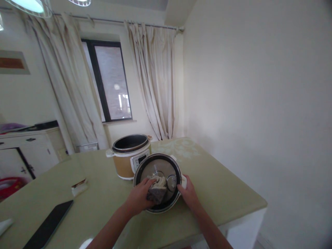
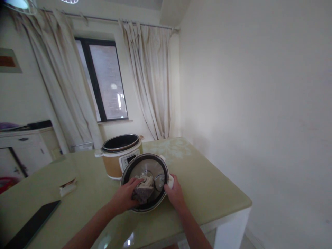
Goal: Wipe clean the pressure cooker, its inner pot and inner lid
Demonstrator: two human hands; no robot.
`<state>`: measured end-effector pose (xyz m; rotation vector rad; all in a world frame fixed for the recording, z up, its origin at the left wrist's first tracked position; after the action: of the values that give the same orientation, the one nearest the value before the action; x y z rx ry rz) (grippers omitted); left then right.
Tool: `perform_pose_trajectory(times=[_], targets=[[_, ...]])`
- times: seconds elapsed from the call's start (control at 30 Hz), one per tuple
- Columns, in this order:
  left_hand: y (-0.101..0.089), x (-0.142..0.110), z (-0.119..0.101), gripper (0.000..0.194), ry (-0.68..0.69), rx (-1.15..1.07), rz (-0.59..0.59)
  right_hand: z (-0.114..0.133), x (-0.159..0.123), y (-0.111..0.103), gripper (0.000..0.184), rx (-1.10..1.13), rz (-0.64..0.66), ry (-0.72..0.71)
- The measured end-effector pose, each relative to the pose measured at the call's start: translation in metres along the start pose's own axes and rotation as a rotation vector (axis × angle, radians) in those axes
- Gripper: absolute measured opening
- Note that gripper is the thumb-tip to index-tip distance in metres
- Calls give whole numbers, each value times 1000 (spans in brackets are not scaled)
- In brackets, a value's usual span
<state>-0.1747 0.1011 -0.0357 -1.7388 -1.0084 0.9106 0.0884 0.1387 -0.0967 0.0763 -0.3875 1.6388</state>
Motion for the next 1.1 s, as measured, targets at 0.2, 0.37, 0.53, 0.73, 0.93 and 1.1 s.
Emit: perform_pose_trajectory(times=[0.2,0.37,0.53,0.73,0.93,1.1], targets=[[13,14,-36,80,60,17,58,7,-1,1,53,14,29,-89],[10,16,-51,79,68,64,74,7,-1,0,48,32,40,-100],[-16,6,-33,71,-32,321,133,4,0,0,49,21,53,-63],[-46,1,-7,66,-299,436,-93,1,-3,4,51,-26,39,-20],[-63,29,-10,61,-360,123,-335,2,-7,4,49,-25,63,-45],[-63,64,-54,58,-231,-73,-414,1,-9,5,51,-4,99,-71]])
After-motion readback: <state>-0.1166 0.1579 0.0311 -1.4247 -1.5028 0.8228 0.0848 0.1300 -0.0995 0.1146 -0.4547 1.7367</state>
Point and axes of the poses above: each hand's wrist, its own x-axis towards the middle knuckle, its own y-axis out of the palm, z = x × y, the point moved 3 cm from there along x, towards the middle knuckle, and after that the axes turned 15 degrees about z, right-handed, at the moved point
